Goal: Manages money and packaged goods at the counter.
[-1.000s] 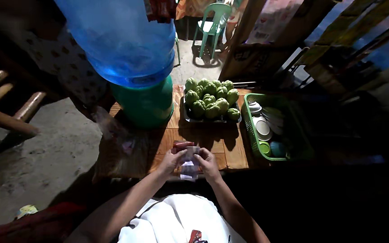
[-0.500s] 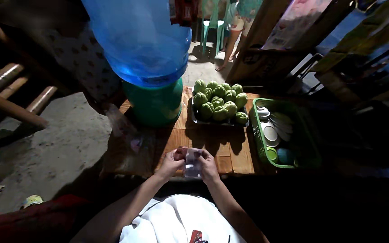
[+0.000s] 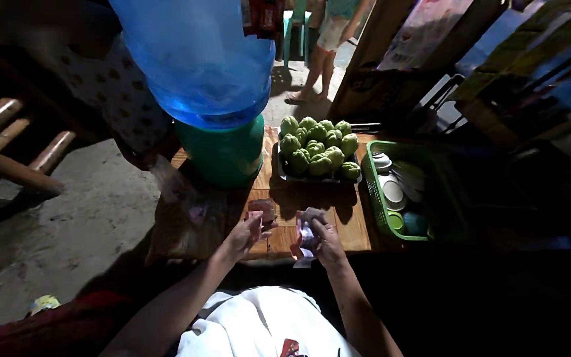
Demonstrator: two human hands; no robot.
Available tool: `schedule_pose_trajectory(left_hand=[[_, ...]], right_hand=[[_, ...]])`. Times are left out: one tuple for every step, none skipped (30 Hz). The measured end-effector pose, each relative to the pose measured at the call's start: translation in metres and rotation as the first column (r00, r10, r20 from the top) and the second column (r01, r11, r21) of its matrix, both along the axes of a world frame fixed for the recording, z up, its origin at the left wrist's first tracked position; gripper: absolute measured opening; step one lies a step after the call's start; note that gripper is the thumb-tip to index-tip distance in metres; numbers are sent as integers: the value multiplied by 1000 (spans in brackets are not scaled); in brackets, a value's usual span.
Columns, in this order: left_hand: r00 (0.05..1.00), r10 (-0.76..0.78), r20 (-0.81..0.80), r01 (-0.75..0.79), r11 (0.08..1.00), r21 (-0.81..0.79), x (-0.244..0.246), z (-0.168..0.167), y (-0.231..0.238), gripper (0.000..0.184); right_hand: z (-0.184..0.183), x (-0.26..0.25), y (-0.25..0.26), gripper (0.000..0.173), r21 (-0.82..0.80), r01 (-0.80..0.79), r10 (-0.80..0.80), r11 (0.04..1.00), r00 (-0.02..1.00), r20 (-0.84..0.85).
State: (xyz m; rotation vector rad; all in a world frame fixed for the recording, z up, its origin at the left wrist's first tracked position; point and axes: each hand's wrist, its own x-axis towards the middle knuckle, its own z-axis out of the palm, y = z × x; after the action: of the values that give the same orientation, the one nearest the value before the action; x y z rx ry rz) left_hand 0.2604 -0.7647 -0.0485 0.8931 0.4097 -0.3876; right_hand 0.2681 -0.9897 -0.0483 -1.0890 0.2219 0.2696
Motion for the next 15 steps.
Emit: schedule_pose_trajectory(left_hand=[[1000,1,-6,-1,1000,30,2,-2,-2,39],[1000,-1,-16,3,996,86,3,-4,-6,41],[1000,-3,-29,8,985,170,4,-6,-13,41],[999,-11,-47,23,963,270,4,-9,-22,40],[997,-53,-57,69,936,346,2,-11,-29,39],[992,-111,-61,126,913,389,-2,-13,-34,40],[984,-171,-53,177,901,396,-5,-16,-38,42],[975,-221,-38,218,892,395,-8,-18,-40,45],[967,-251,-44,248,886,391,-10,-19,-39,49],[962,-265,-58,267,886,378,-13,-19,-37,51],[962,-268,-54,269,891,364,-15,-21,-34,51],[964,-266,-26,259,902,346,-17,-23,-29,49],[968,-251,11,235,919,316,-18,-23,-23,46],[975,-222,35,204,939,276,-19,-23,-16,43],[983,-180,34,167,956,241,-20,-24,-9,42]], right_hand=[[-2,-4,2,26,-17,-62,62,998,997,-36],[-5,-8,7,27,-32,-115,112,993,991,-77],[-8,-13,12,27,-42,-166,160,985,981,-108],[-13,-17,17,25,-55,-209,200,976,971,-131],[-18,-21,22,24,-69,-253,242,965,960,-144],[-23,-25,28,24,-98,-293,277,951,949,-153],[-27,-28,33,26,-128,-315,293,940,942,-164],[-31,-30,37,28,-155,-311,283,938,943,-177],[-32,-32,41,27,-183,-296,263,937,947,-185],[-34,-33,42,25,-205,-279,242,938,952,-187],[-36,-33,42,24,-218,-269,232,938,956,-181],[-38,-32,41,24,-227,-265,232,937,959,-164],[-38,-31,40,22,-236,-256,228,937,964,-139],[-37,-30,40,22,-242,-248,227,938,967,-114],[-36,-29,41,22,-240,-240,224,941,970,-93]])
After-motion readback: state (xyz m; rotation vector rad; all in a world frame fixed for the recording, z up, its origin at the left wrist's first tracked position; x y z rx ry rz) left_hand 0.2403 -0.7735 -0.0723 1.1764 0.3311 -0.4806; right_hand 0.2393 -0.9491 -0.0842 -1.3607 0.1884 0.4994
